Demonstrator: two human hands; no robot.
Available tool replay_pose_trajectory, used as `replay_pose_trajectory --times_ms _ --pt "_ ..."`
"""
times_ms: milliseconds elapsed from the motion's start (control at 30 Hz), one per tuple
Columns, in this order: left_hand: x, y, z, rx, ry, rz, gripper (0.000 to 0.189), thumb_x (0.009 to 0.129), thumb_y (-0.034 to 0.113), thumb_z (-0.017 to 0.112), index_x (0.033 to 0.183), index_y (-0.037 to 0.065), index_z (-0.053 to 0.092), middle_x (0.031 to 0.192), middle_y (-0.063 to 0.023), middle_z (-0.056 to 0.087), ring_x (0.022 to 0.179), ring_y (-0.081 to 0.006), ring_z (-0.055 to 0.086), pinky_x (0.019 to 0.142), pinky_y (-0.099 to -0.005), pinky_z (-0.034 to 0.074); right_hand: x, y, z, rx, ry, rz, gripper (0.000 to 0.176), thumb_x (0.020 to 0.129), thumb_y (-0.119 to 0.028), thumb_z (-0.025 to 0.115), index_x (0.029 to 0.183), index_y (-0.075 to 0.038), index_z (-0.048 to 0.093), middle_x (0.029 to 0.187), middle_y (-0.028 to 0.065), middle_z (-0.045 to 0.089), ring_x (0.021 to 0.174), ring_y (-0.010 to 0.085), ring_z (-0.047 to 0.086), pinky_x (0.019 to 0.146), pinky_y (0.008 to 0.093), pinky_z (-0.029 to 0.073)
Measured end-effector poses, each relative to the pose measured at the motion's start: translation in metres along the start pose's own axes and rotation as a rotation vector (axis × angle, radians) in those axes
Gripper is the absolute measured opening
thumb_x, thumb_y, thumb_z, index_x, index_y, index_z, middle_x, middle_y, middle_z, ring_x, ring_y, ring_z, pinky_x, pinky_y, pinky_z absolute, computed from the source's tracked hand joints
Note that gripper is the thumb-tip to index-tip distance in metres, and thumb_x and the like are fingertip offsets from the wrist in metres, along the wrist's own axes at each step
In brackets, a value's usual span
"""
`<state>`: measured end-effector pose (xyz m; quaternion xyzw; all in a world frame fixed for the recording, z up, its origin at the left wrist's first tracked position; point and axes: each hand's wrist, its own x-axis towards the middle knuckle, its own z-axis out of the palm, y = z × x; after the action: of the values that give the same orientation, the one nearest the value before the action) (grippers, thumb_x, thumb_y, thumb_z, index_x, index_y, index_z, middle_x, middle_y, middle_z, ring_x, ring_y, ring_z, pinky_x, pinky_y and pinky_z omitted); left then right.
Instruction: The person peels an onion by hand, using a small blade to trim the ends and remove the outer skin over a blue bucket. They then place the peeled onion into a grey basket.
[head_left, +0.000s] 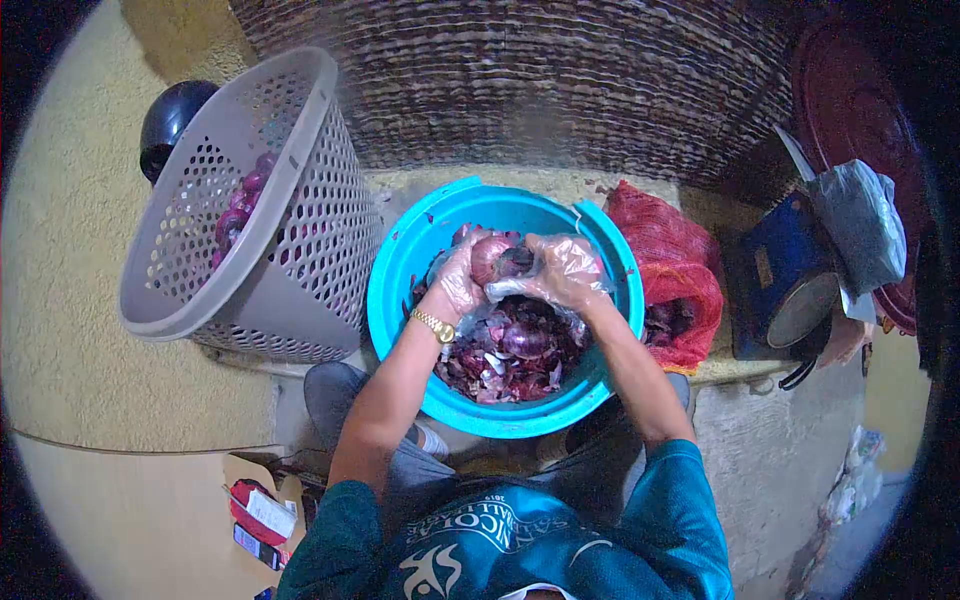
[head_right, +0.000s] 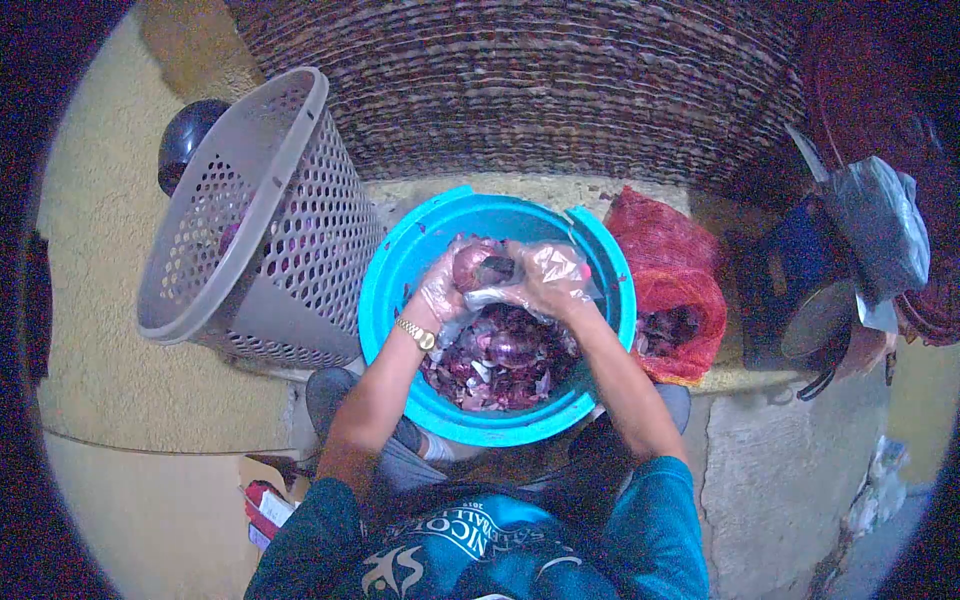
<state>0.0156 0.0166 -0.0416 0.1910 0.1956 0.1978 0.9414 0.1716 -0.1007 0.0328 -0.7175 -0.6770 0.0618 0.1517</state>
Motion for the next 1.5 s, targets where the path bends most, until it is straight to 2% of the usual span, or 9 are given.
replay_pose_trajectory --times_ms 233,300,500,633,900,1133,1333,1400,1500 --pt "0.002 -0.003 0.003 -0.027 0.064 0.075 0.035 0.101 0.04 0.045 0.11 0.01 0.061 0.113 -0.0099 0.067 0.099 -0.028 0.065 0.087 -0.0441 0.055 0.0 -0.008 -0.002 0.007 -0.014 0.013 0.073 0.068 -0.072 0.067 0.096 -0.005 0.064 0.079 0.0209 0.066 0.078 0.038 0.066 0.069 0.0483 0.05" --pt "0.002 -0.005 0.003 -0.11 0.07 0.116 0.016 0.093 0.024 0.058 0.1 0.01 0.059 0.103 -0.0121 0.067 0.096 -0.0278 0.065 0.085 -0.0448 0.055 0.0 -0.006 0.004 0.078 0.076 0.013 0.071 0.065 -0.074 0.068 0.083 -0.006 0.065 0.071 0.0204 0.064 0.067 0.0376 0.065 0.062 0.0469 0.048" --pt "0.01 -0.006 -0.003 -0.185 0.043 0.057 0.018 0.094 0.03 0.056 0.096 0.012 0.059 0.097 -0.0103 0.068 0.094 -0.0275 0.066 0.087 -0.0447 0.054 0.002 -0.009 0.007 0.027 -0.02 0.086 0.068 0.072 -0.074 0.061 0.085 -0.007 0.067 0.074 0.0201 0.066 0.072 0.0375 0.067 0.066 0.048 0.051" --pt "0.009 -0.004 0.0 -0.19 0.072 0.083 0.017 0.094 0.03 0.056 0.094 0.013 0.06 0.094 -0.009 0.069 0.091 -0.027 0.066 0.087 -0.0447 0.054 0.003 -0.007 0.017 0.079 0.036 0.108 0.068 0.072 -0.073 0.062 0.083 -0.007 0.068 0.074 0.0192 0.067 0.074 0.0364 0.068 0.068 0.0473 0.052" --pt "0.02 -0.01 -0.014 -0.103 0.165 0.218 0.019 0.096 0.032 0.055 0.101 0.013 0.056 0.102 -0.0089 0.065 0.093 -0.0259 0.064 0.086 -0.0457 0.054 -0.001 -0.009 -0.001 -0.011 -0.058 0.046 0.079 0.067 -0.074 0.065 0.109 -0.007 0.062 0.09 0.0196 0.069 0.083 0.0403 0.067 0.075 0.0484 0.052" --pt "0.008 -0.008 0.001 -0.125 0.232 0.167 0.027 0.095 0.037 0.055 0.104 0.012 0.057 0.102 -0.0102 0.065 0.096 -0.0275 0.064 0.09 -0.0474 0.053 0.002 -0.001 0.019 0.03 -0.034 0.072 0.076 0.069 -0.072 0.065 0.108 -0.007 0.062 0.088 0.0213 0.068 0.084 0.0405 0.067 0.073 0.0496 0.052" --pt "-0.003 -0.004 0.01 -0.077 0.121 0.112 0.035 0.096 0.04 0.052 0.106 0.007 0.058 0.113 -0.0129 0.065 0.1 -0.0293 0.065 0.092 -0.0482 0.052 0.0 -0.009 0.004 0.073 -0.044 0.066 0.075 0.069 -0.075 0.064 0.104 -0.008 0.064 0.085 0.0216 0.068 0.082 0.0394 0.067 0.072 0.0494 0.053" --pt "-0.002 0.001 0.008 -0.081 0.037 0.08 0.042 0.096 0.042 0.051 0.112 0.004 0.059 0.116 -0.0147 0.065 0.101 -0.0299 0.065 0.092 -0.0483 0.052 -0.002 -0.007 0.002 0.013 -0.005 0.061 0.07 0.068 -0.071 0.069 0.095 -0.006 0.064 0.077 0.021 0.065 0.074 0.0396 0.066 0.066 0.0492 0.05" --pt "-0.007 0.005 0.012 -0.049 0.133 0.123 0.038 0.095 0.035 0.05 0.11 0.002 0.062 0.111 -0.0175 0.067 0.102 -0.0304 0.065 0.095 -0.0481 0.05 0.0 -0.005 0.007 -0.023 0.004 0.019 0.073 0.067 -0.072 0.068 0.097 -0.006 0.065 0.076 0.0217 0.066 0.071 0.0401 0.066 0.065 0.0497 0.05"
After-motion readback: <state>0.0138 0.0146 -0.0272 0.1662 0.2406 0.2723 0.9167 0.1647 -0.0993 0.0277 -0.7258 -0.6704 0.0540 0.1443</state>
